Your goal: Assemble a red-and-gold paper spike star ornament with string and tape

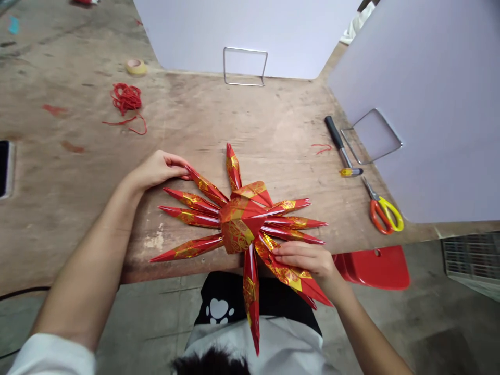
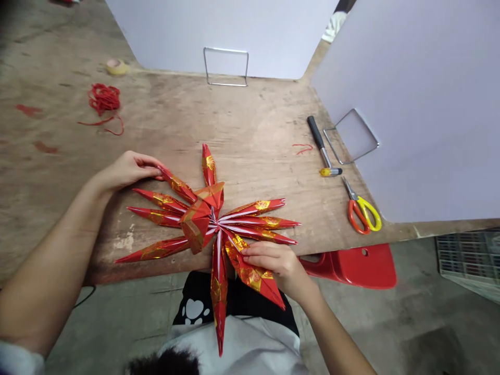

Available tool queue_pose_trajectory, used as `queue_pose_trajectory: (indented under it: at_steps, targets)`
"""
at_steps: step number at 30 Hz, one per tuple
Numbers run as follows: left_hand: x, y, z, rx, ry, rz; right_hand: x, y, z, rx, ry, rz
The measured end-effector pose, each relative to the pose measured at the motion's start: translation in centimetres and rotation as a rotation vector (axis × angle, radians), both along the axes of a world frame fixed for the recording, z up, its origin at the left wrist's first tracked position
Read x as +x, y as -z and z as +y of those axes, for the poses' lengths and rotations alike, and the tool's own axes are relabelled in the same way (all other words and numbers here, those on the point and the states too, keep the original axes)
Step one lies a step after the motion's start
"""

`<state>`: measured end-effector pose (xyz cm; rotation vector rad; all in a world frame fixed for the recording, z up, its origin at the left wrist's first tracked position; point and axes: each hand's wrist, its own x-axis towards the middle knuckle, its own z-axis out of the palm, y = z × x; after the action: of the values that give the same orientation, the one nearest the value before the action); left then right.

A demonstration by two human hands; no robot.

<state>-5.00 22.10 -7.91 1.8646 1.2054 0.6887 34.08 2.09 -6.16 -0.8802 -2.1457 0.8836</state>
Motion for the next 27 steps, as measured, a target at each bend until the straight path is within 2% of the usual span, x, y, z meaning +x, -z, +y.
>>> queue_pose_trajectory:
  at_steps: [3,4,11,19,27]
  targets:
    - [-0.2,0.3,0.2,-0.197,0.006,0.004,0.3,-0.2,-0.1,-0.001,-0.003,-0.007]
    - [-0.3,0.4,0.3,-0.216,-0.01,0.002,0.4,-0.3,-0.1,0.001,-0.002,-0.007]
    - [-0.4,0.7,0.4,-0.212,0.001,0.011,1.2,-0.1,-0.2,-0.077,0.013,-0.015]
    - [0.0,0.1,0.0,-0.214,-0.01,0.012,2.3,0.5,-0.8,-0.162,0.038,0.015]
    - [0.7,-0.4,-0.2,-0.294,-0.111,-0.023,2.0,-0.3,-0.1,-0.143,0.023,0.009]
